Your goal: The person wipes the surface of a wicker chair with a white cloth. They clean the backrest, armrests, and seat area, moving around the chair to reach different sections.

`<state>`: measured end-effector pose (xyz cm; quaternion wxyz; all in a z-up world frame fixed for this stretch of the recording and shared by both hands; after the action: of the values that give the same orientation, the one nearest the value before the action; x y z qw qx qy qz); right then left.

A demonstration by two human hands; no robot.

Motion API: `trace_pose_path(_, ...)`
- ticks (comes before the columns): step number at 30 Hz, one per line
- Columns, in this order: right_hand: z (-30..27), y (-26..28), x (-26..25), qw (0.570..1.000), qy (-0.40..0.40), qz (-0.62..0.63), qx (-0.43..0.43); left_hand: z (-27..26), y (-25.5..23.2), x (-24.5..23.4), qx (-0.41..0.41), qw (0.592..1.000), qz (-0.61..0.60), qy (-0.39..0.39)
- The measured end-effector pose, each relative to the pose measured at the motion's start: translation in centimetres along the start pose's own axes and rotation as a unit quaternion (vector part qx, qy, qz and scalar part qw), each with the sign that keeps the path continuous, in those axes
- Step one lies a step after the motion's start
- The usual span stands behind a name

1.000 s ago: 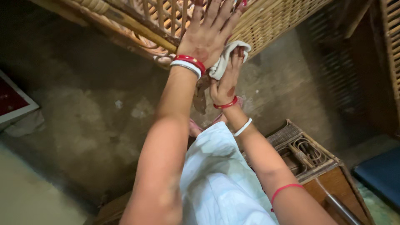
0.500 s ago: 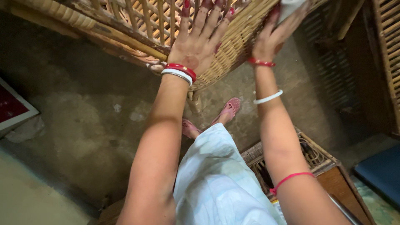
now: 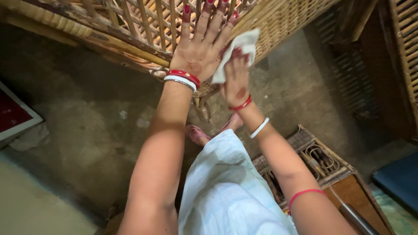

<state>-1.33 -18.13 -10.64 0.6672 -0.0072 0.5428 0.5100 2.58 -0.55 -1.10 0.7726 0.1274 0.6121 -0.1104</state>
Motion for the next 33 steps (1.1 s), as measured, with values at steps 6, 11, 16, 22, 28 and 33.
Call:
trace_pose_path(6, 7.2, -6.0, -5.4, 0.982, -0.147, -0.025, 0.118, -0.2, 0.1, -0.4, 0.003, 1.000, -0.007, 0.013)
trace_pose_path(11, 9.1, -8.1, -7.1, 0.962, -0.219, 0.007, 0.164, -0.2, 0.3, -0.7, 0.004, 1.000, -0.018, 0.011)
trace_pose_path(16, 7.1, -3.9, -5.8, 0.994, -0.090, -0.060, 0.033, -0.4, 0.3, -0.7, 0.015, 1.000, -0.009, 0.014)
trace_pose_path(22, 6.2, -1.8, -6.0, 0.995, 0.001, -0.065, -0.078, -0.3, 0.2, -0.4, 0.019, 0.999, -0.035, 0.030)
trace_pose_path(28, 8.2, -6.5, -8.6, 0.992, -0.091, -0.090, -0.001, 0.6, 0.1, -1.3, 0.015, 0.994, -0.048, 0.100)
trace_pose_path(33, 8.3, -14.7, -10.3, 0.972, -0.120, -0.173, 0.108, 0.4, 0.0, -1.5, 0.021, 0.996, 0.003, 0.083)
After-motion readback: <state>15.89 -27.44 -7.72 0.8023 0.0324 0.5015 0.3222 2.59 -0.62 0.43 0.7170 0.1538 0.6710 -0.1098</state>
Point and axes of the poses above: each hand's wrist, its own z-axis towards the middle knuckle, its own x-axis out of the palm, y = z × x, the point moved 3 cm from there along z, towards the middle knuckle, and after that the axes turned 1 degree about z, right-handed, at the moved point
